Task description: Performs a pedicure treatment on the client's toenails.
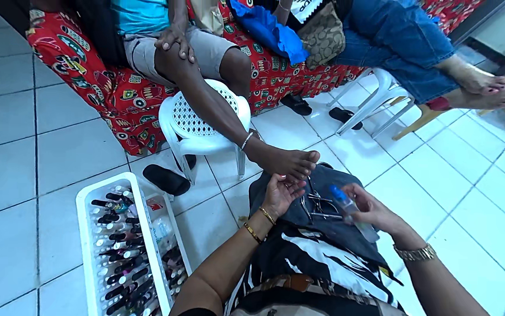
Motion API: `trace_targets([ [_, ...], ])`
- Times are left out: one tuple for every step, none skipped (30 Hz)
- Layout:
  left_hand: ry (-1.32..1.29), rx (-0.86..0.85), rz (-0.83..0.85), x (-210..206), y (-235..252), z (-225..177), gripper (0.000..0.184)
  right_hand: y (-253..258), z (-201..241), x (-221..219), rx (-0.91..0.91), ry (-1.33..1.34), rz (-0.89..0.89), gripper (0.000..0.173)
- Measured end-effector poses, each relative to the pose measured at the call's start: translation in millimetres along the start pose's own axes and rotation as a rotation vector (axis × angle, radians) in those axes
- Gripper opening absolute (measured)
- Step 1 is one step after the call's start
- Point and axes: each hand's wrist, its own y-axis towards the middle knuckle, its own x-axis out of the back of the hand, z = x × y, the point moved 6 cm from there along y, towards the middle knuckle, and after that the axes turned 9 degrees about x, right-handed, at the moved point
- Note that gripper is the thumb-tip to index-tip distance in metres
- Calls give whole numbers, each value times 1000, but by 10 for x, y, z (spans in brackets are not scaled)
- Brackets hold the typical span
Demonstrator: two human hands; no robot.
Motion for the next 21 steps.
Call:
trace_targets([
  [12,1,0,-1,0,5,36,42,45,-2,12,72,-49,77],
  [26,3,2,-4,2,7,34,94,89,-5,29,108,-74,84],
  [42,6,8,-9,5,8,32,153,131,-2,44,114,-75,89],
  [60,12,14,-11,10,11,31,212,174,3,49,94,-63,94],
  [75,17,23,-9,19,17,30,270,225,8,42,54,-45,97],
  [92,19,33,-9,26,21,30,330,277,16,34,7,-32,98],
  [108,19,37,-12,27,23,30,392,327,30,25,-40,-30,96],
  [119,20,35,-17,27,25,30,455,378,52,29,-113,-38,93],
  [123,23,30,-21,33,24,30,525,434,82,52,-216,-41,89],
  [125,23,28,-22,41,20,29,598,485,116,98,-327,-43,85],
  [125,22,32,-21,49,21,29,663,542,142,161,-430,-43,80],
  [127,16,34,-17,57,23,29,717,605,154,229,-528,-46,76],
  [129,15,36,-14,62,25,29,764,656,159,284,-630,-51,72],
  [129,18,35,-14,62,26,29,803,696,155,313,-728,-50,69],
  [130,20,34,-15,61,25,29,837,733,141,324,-815,-40,68],
  [131,21,31,-16,60,22,29,866,771,117,329,-892,-28,66],
  [130,22,29,-16,57,21,29,893,804,85,332,-967,-16,65],
  [126,21,28,-20,55,21,30,923,822,56,328,-1033,-4,64],
  [120,21,27,-21,53,21,30,956,829,31,316,-1090,13,63],
  [114,19,29,-24,52,16,30,992,833,13,309,-1140,28,62],
  [108,19,29,-19,47,16,30,1024,834,5,294,-1188,31,61],
])
